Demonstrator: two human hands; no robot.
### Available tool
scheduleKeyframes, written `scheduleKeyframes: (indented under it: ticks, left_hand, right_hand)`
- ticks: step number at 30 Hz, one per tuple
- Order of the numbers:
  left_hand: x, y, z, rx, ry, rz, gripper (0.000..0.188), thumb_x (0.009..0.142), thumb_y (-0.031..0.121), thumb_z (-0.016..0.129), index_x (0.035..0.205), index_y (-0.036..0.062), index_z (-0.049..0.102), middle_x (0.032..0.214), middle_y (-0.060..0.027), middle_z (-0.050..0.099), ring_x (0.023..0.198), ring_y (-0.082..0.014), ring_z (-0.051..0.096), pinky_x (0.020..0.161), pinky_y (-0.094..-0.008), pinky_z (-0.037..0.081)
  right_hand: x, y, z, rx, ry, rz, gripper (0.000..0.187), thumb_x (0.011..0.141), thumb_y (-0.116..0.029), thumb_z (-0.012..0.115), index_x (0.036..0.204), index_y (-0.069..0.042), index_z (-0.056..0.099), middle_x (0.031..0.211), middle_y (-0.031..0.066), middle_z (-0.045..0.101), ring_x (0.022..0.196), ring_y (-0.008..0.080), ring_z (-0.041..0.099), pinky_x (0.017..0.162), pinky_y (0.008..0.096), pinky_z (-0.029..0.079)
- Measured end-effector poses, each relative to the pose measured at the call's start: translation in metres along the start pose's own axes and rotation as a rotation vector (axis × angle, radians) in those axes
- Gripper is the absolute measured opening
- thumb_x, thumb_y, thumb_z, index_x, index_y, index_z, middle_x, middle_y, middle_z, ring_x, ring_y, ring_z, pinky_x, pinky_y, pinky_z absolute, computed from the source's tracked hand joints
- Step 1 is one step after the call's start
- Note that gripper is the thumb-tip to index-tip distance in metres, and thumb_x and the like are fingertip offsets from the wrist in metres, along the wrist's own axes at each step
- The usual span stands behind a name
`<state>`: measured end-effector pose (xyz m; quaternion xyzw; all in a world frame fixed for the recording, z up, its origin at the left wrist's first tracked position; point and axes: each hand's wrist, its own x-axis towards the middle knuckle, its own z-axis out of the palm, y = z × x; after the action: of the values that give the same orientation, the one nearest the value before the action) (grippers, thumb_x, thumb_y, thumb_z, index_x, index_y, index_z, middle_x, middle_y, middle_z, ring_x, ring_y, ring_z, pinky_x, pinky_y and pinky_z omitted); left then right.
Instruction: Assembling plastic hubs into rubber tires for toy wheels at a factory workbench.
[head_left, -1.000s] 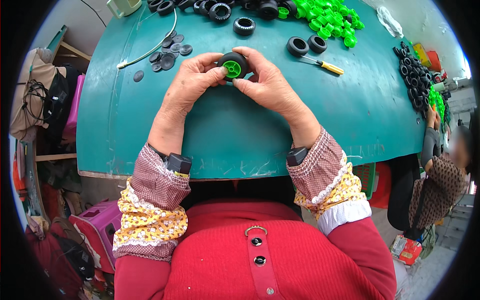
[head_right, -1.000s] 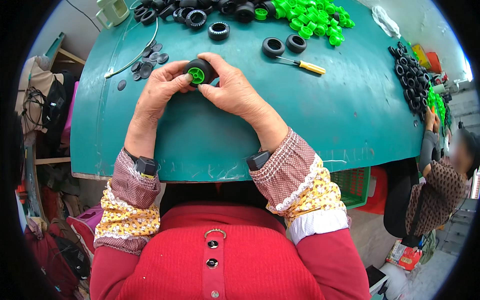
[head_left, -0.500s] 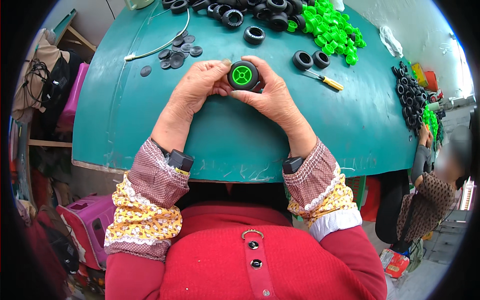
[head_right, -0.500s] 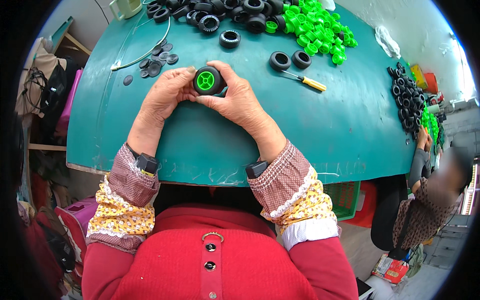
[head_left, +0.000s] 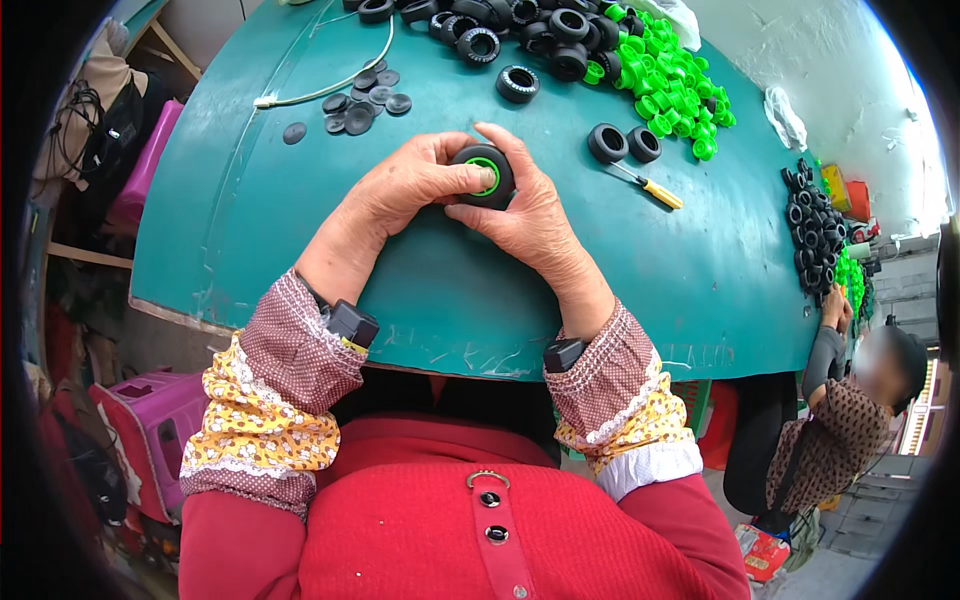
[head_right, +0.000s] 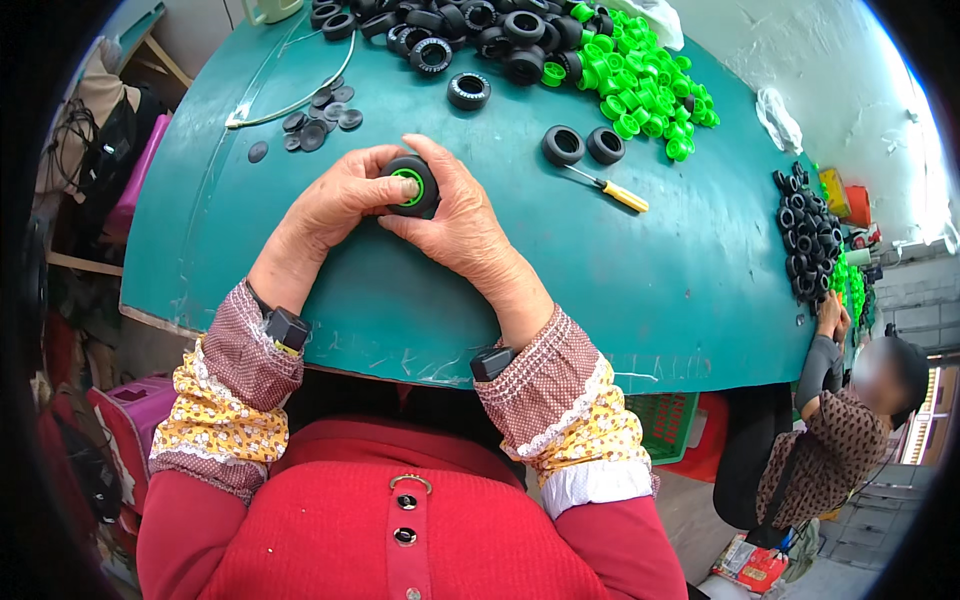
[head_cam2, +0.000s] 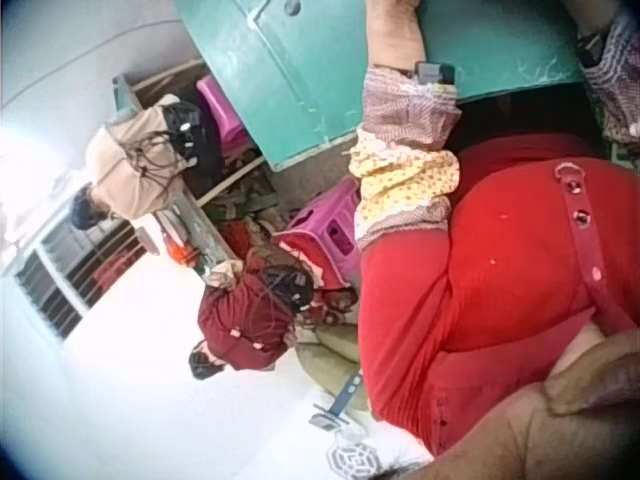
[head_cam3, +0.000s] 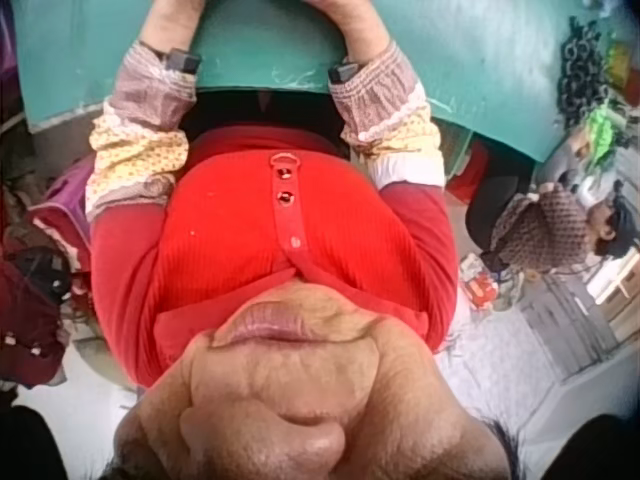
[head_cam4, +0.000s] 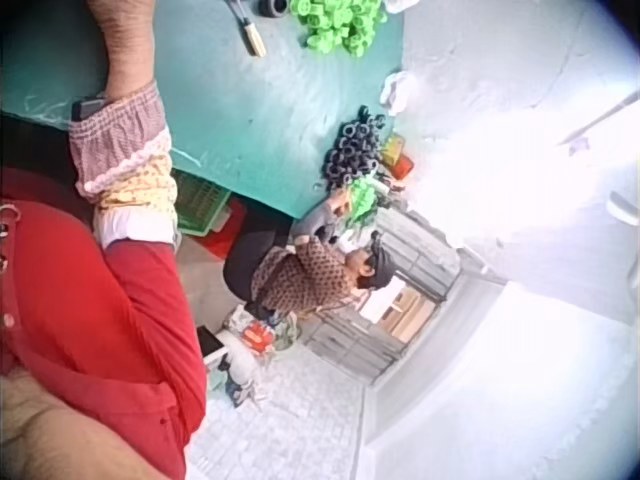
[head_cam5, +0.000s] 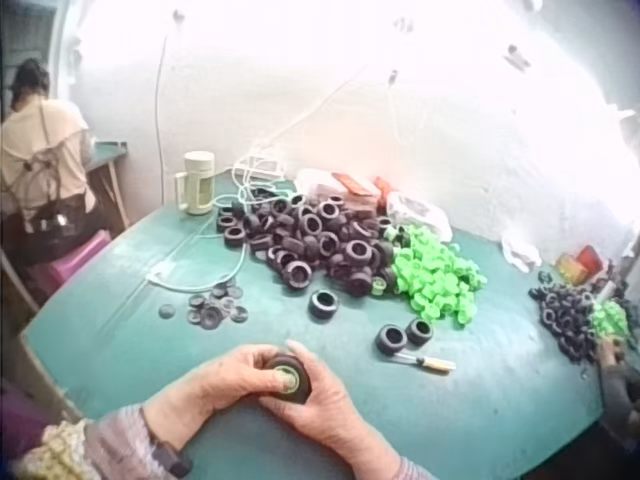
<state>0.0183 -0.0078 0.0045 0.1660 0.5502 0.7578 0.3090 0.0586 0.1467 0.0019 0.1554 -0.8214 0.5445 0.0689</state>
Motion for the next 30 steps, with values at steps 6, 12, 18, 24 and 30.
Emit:
scheduleKeyframes:
  ticks: [6,12,18,24,30]
  left_hand:
    - [0.002,0.001,0.008,-0.072,-0.051,0.028,0.031,0.072,0.018,0.067,0.096,0.0005,0.058,0.086,-0.0046,0.059,0.076,-0.0105,0.056,0.072,-0.0227,0.047]
    - [0.003,-0.003,0.010,-0.147,-0.036,0.068,0.027,0.074,0.015,0.065,0.095,-0.0004,0.058,0.086,-0.0044,0.059,0.078,-0.0100,0.057,0.071,-0.0220,0.047]
    - [0.005,-0.006,0.009,-0.086,-0.065,0.009,0.027,0.076,0.018,0.063,0.094,-0.0006,0.058,0.086,-0.0036,0.059,0.077,-0.0092,0.056,0.069,-0.0210,0.046]
    - [0.007,-0.003,0.014,0.094,0.000,-0.028,0.031,0.075,0.024,0.062,0.094,-0.0007,0.057,0.084,-0.0033,0.058,0.074,-0.0085,0.055,0.067,-0.0204,0.045]
    - [0.005,-0.008,0.012,0.090,-0.019,0.010,0.036,0.074,0.025,0.064,0.097,-0.0014,0.056,0.086,-0.0035,0.058,0.072,-0.0083,0.055,0.068,-0.0208,0.045]
  right_hand:
    - [0.003,0.005,-0.003,-0.098,0.070,-0.281,0.068,0.054,-0.008,0.075,0.115,-0.009,0.045,0.109,0.0130,0.049,0.103,0.0310,0.046,0.088,0.0373,0.039]
    - [0.007,0.005,-0.002,-0.121,0.109,-0.301,0.060,0.052,-0.008,0.076,0.107,-0.008,0.050,0.109,0.0132,0.049,0.102,0.0312,0.046,0.087,0.0372,0.040]
    - [0.004,0.006,-0.004,-0.278,0.135,-0.326,0.053,0.050,-0.010,0.076,0.098,-0.006,0.053,0.101,0.0137,0.050,0.096,0.0312,0.047,0.082,0.0374,0.042]
    - [0.004,0.006,0.000,-0.265,0.136,-0.298,0.053,0.053,-0.011,0.074,0.100,-0.003,0.050,0.095,0.0136,0.053,0.090,0.0299,0.051,0.078,0.0372,0.044]
    - [0.000,0.005,-0.007,-0.061,0.090,0.037,0.061,0.056,-0.011,0.073,0.111,-0.004,0.046,0.098,0.0156,0.054,0.091,0.0300,0.054,0.078,0.0356,0.045]
